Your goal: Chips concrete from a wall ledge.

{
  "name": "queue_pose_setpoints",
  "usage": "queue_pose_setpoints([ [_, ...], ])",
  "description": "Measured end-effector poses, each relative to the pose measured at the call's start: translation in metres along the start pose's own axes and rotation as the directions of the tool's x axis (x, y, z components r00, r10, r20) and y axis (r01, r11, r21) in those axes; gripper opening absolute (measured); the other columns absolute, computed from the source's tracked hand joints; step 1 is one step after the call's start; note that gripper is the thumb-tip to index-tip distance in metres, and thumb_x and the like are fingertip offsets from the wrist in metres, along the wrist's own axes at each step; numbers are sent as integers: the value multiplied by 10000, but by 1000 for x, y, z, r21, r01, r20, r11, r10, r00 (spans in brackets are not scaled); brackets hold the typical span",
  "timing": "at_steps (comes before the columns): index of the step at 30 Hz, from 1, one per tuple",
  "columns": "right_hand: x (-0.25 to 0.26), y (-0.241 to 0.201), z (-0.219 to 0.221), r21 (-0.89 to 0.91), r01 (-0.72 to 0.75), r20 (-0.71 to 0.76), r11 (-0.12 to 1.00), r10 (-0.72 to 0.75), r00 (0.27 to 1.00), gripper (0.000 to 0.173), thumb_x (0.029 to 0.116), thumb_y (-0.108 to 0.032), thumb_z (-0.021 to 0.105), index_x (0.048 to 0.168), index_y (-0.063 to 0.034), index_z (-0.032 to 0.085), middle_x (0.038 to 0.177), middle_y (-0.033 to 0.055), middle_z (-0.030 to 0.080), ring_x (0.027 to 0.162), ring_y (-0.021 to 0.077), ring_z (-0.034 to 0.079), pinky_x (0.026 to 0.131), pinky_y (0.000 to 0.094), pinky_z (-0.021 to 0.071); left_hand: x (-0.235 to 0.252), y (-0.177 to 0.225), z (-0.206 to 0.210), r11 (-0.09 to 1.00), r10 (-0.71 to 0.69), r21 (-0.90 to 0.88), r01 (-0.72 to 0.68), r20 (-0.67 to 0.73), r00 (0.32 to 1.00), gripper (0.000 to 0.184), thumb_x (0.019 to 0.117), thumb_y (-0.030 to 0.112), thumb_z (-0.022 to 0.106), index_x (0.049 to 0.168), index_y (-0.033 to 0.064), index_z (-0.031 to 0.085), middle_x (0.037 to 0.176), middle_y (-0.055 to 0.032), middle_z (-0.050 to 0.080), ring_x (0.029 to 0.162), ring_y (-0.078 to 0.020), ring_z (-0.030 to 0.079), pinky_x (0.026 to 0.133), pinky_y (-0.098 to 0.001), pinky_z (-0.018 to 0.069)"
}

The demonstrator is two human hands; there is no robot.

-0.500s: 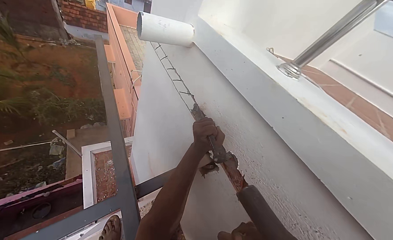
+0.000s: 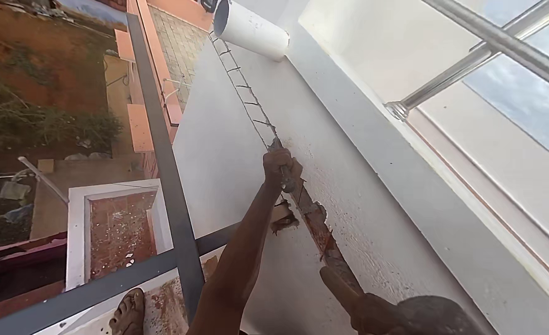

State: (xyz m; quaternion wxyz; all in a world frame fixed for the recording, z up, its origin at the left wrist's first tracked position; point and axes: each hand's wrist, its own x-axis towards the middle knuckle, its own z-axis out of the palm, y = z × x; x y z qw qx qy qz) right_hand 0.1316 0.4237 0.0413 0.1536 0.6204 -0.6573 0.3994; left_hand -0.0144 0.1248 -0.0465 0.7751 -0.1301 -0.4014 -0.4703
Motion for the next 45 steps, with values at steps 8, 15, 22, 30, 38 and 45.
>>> queue_pose_setpoints([
  [8,75,5,43,-563,3,275,827,184,944,298,866,-376,566,791,-92,616,562,24,563,457,93,547,402,268,416,0,4,7,999,33,38,-33,4,999,382,793,13,626,540,83,348,499,-54,418,493,-144,466,503,-269,385],
  [15,67,-12,29,-218,143,278,965,-79,957,237,1041,-261,530,898,-72,537,717,70,591,657,137,636,636,248,555,3,3,5,999,33,32,-32,-14,999,380,760,-9,637,532,70,343,489,-62,418,480,-141,464,476,-253,376],
  [22,57,-15,36,-354,-79,248,932,175,953,298,1019,-314,593,904,-45,648,705,69,656,645,61,648,604,217,545,5,3,3,1000,14,17,-13,-40,999,368,766,15,645,541,73,358,502,-55,437,490,-131,485,478,-252,392],
  [30,51,17,72,-429,-392,116,814,480,870,212,800,-272,648,819,-62,666,550,-40,557,439,17,506,422,239,430,4,5,7,1000,12,17,-12,-10,1000,368,757,2,638,532,74,357,494,-63,444,482,-147,487,483,-275,399],
  [38,37,3,69,-36,-287,21,957,287,958,138,972,-245,658,902,-130,627,752,-66,625,692,-9,624,658,184,556,7,2,4,999,33,25,-34,22,999,355,750,1,633,526,66,365,490,-63,442,478,-135,476,472,-259,382],
  [45,63,-36,54,195,-245,-6,950,251,968,125,1023,-212,620,900,-226,626,729,-128,584,629,-41,588,612,144,536,4,6,7,999,33,32,-35,56,998,329,743,8,649,520,47,410,496,-78,475,491,-148,503,490,-267,404],
])
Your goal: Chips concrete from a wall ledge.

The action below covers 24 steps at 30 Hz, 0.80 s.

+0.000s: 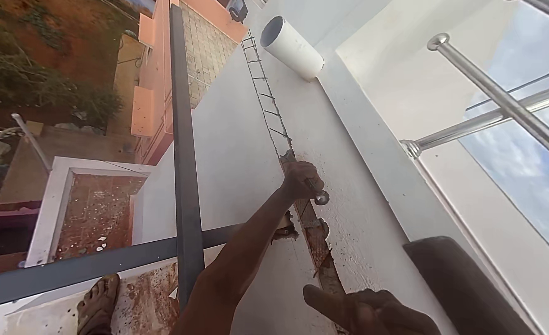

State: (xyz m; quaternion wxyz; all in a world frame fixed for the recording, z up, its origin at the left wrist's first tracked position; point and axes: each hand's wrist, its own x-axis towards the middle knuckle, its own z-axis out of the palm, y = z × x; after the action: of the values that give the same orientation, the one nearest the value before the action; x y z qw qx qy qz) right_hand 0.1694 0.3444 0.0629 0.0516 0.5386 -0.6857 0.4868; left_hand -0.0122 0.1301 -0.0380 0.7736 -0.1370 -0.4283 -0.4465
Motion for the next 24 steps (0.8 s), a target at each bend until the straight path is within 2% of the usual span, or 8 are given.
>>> queue_pose_setpoints([
  [3,-4,28,6,-107,-6,-32,994,3,999,143,1008,-245,636,879,-195,600,715,-115,589,638,-37,602,628,151,546,2,-2,-4,1000,-1,14,0,24,1000,335,751,21,660,530,53,410,503,-77,474,501,-155,509,502,-273,416],
  [6,-5,57,11,-277,-183,-84,943,166,983,92,827,-173,683,827,-90,643,617,-85,610,501,-24,577,467,190,511,1,1,-4,1000,-7,3,7,20,1000,354,778,10,635,529,60,388,502,-71,458,496,-150,492,505,-274,406],
  [10,-7,11,4,36,-26,-24,999,27,999,111,1012,-222,643,901,-229,645,731,-134,607,624,-46,593,611,141,536,1,0,-1,1000,-3,5,3,14,1000,334,740,9,657,522,51,407,502,-77,478,498,-147,501,499,-268,397],
  [13,-11,31,5,20,46,-58,999,-45,997,111,1008,-177,594,900,-187,614,763,-95,586,675,-2,601,665,180,546,1,-4,0,1000,8,19,-8,31,999,339,728,14,667,519,58,403,495,-74,471,490,-148,496,494,-270,397],
  [17,-8,59,11,-201,-235,-102,951,218,970,63,834,-148,682,805,-133,628,606,-106,604,496,-27,576,463,184,515,-3,0,3,999,10,37,-12,38,999,351,760,2,633,526,63,380,494,-75,458,490,-158,489,504,-282,401],
  [21,-17,17,-1,116,-9,-14,993,11,1000,79,1015,-221,623,943,-201,651,781,-102,622,680,-3,623,671,179,558,-2,-2,5,997,34,67,-37,51,998,332,734,18,651,515,61,405,498,-78,479,492,-163,509,493,-280,411],
  [23,-20,30,0,108,57,-43,993,-53,998,106,1013,-195,577,923,-151,609,766,-56,575,670,46,603,675,227,558,-5,-5,7,996,37,77,-43,82,996,334,729,22,657,512,68,408,494,-76,477,484,-163,502,483,-288,396],
  [24,-19,43,6,71,-27,-62,997,31,998,101,994,-182,617,893,-177,616,724,-86,588,623,14,598,624,196,554,-6,-7,7,996,37,81,-45,107,994,328,732,25,661,513,65,420,498,-78,488,487,-168,509,487,-294,399],
])
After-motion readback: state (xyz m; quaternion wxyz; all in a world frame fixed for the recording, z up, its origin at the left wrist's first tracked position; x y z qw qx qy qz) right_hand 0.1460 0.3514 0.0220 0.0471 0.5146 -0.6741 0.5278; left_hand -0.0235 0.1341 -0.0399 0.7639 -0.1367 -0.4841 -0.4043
